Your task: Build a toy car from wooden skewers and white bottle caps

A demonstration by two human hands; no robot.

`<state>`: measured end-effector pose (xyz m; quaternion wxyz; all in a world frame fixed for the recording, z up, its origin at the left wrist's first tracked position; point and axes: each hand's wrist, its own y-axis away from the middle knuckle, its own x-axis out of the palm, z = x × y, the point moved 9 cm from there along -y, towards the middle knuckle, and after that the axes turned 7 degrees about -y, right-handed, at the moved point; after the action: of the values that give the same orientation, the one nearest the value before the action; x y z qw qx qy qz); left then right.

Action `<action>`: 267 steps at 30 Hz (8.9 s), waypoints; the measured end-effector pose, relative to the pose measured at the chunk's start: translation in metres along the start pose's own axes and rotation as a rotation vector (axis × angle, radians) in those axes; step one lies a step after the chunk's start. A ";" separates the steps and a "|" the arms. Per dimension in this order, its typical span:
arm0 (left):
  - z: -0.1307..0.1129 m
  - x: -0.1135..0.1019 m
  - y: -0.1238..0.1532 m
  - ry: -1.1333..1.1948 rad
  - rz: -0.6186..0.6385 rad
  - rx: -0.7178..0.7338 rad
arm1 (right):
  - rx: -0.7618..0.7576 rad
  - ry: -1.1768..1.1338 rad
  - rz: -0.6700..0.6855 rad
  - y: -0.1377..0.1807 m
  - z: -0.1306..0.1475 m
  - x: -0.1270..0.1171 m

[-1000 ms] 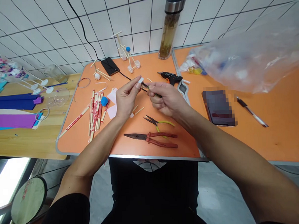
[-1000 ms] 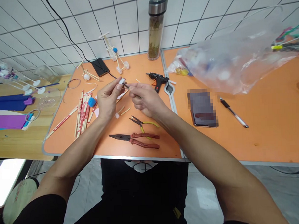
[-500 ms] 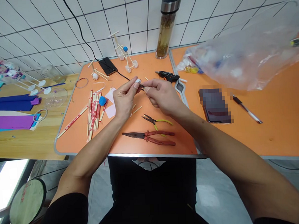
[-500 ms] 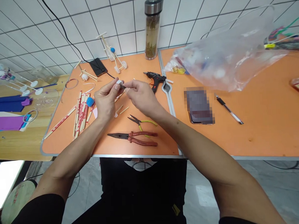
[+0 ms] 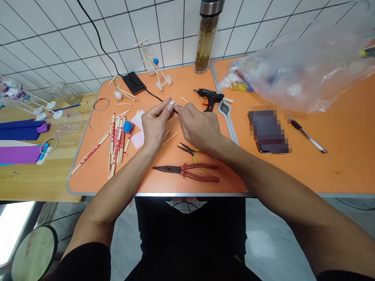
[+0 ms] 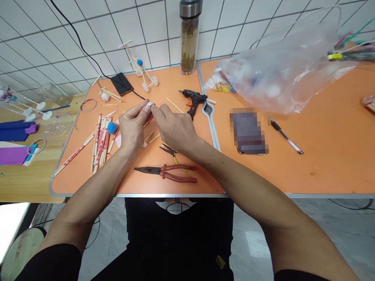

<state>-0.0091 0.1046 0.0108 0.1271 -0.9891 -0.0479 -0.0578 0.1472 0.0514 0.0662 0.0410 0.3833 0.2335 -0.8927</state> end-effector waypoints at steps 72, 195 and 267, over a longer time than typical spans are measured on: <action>-0.012 -0.028 -0.027 0.441 -0.098 -0.423 | 0.278 0.084 0.407 -0.024 0.009 0.060; 0.012 0.015 0.014 0.356 0.050 -0.502 | 0.136 -0.574 -0.084 -0.020 -0.033 0.023; -0.007 -0.013 -0.013 0.463 -0.052 -0.483 | -0.163 0.377 0.497 0.025 -0.032 -0.021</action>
<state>-0.0238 0.1147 0.0193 -0.1052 -0.9496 -0.0277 -0.2941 0.1894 0.0410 0.0525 0.2446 0.5826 0.2068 -0.7470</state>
